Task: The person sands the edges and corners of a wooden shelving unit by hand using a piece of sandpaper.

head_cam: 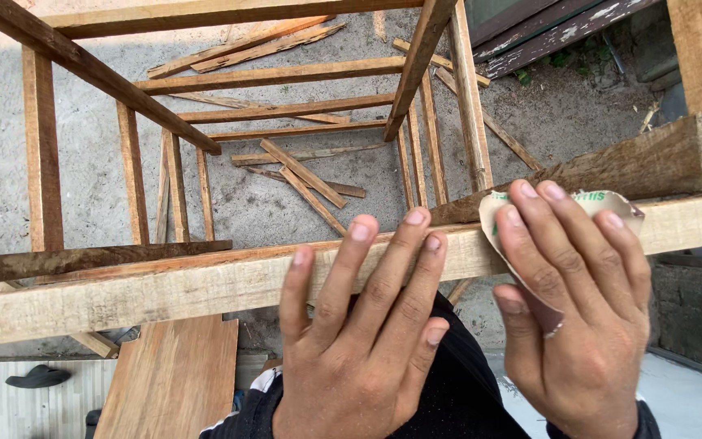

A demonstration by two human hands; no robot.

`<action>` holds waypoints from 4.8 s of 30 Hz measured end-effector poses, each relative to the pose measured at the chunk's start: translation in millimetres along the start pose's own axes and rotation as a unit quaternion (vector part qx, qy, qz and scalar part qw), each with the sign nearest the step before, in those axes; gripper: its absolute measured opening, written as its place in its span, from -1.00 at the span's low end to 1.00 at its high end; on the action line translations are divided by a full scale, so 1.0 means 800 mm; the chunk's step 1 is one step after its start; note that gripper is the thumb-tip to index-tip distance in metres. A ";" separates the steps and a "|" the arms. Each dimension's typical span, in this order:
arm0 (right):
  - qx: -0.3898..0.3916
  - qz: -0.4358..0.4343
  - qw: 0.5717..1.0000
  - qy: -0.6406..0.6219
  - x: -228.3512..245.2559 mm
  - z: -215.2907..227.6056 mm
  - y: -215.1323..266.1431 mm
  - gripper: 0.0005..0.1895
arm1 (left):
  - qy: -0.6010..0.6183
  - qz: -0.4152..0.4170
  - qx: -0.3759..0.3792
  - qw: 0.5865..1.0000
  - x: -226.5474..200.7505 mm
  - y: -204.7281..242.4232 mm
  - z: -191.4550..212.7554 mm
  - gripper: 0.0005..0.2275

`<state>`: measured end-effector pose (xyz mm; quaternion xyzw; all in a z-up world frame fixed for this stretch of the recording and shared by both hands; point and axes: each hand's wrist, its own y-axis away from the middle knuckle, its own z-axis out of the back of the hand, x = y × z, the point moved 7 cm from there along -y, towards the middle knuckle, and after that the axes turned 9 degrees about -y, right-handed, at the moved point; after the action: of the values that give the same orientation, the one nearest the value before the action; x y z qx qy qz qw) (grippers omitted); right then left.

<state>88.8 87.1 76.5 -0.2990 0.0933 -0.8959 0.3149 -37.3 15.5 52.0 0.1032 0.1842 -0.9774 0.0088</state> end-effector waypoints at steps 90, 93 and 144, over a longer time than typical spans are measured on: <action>0.024 0.077 0.996 -0.027 0.103 -0.079 -0.011 -0.61 | -0.036 0.075 -0.225 0.971 0.136 0.068 0.013 -0.62; 0.027 0.067 0.997 -0.035 0.103 -0.078 -0.009 -0.62 | -0.040 0.061 -0.209 0.975 0.138 0.069 0.018 -0.64; 0.034 0.169 0.982 -0.075 0.054 -0.091 0.013 -0.64 | -0.031 0.095 -0.162 0.982 0.108 0.058 0.005 -0.65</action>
<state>24.2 50.6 34.6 -0.3344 0.0879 -0.8073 0.4783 -120.2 -27.2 21.2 0.0870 0.3286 -0.9322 0.1244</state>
